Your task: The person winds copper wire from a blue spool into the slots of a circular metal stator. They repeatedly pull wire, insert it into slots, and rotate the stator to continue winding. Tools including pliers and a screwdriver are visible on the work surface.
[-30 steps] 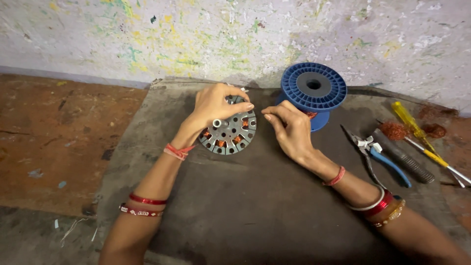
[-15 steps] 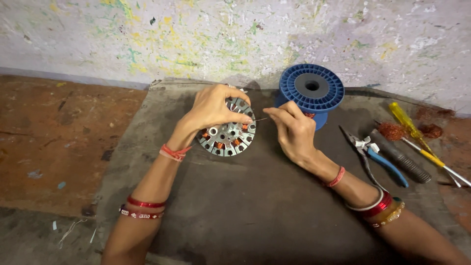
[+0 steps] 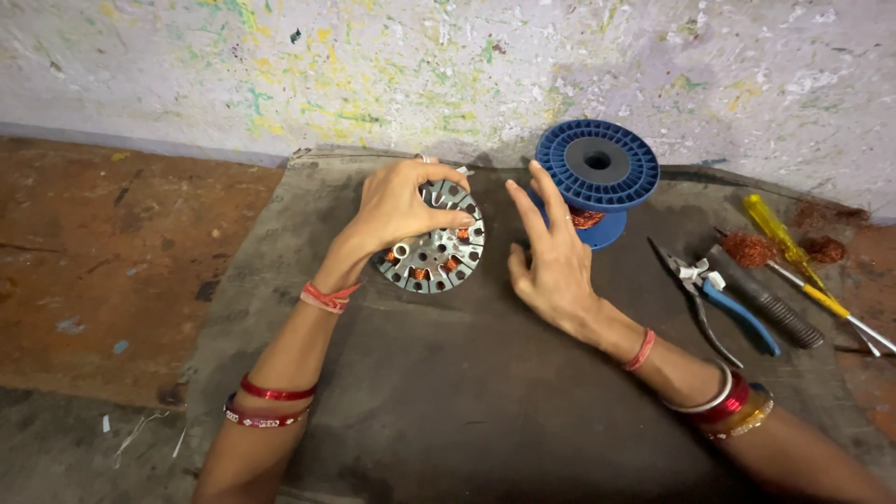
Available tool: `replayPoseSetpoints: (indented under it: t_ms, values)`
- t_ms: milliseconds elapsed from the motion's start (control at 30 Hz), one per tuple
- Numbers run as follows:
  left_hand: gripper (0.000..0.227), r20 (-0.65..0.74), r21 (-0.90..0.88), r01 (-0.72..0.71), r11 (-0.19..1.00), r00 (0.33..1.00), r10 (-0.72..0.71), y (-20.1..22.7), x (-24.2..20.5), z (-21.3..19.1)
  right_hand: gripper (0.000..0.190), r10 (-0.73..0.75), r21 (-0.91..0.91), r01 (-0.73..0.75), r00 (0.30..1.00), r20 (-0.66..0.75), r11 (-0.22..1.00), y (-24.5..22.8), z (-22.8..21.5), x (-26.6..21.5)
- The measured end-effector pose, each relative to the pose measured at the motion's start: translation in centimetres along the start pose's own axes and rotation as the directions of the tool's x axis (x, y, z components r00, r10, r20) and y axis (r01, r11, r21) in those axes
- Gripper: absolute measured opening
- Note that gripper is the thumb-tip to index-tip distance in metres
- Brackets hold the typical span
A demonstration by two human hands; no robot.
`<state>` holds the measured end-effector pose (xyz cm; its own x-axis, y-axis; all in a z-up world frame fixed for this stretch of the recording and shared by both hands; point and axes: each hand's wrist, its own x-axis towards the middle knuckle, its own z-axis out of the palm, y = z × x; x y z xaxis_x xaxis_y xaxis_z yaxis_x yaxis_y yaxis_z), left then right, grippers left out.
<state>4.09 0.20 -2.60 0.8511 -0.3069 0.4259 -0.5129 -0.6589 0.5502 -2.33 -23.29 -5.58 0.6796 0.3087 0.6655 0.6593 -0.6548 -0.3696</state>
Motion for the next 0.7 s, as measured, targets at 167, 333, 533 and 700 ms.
replayPoseSetpoints:
  t_ms: [167,333,533,700]
  values:
    - [0.049,0.061,0.045,0.096,0.994,0.993,-0.099,-0.8,0.3,0.5,0.072,-0.207,0.025,0.209,0.976,-0.061,0.978,-1.0,0.1,-0.7]
    - [0.051,0.040,0.019,0.012,1.000,0.999,-0.012,-1.4,0.7,0.8,0.077,-0.083,0.325,0.071,0.996,0.025,0.943,-1.0,1.1,-0.4]
    - [0.044,0.028,-0.012,0.027,1.000,0.999,-0.027,-1.8,0.7,0.9,0.068,0.258,0.478,-0.390,0.912,0.319,0.787,-0.1,2.2,0.5]
    - [0.041,0.095,-0.013,0.153,0.988,0.984,-0.151,-2.3,0.8,1.1,0.040,0.315,0.393,-0.397,0.913,0.258,0.829,1.3,3.3,-0.1]
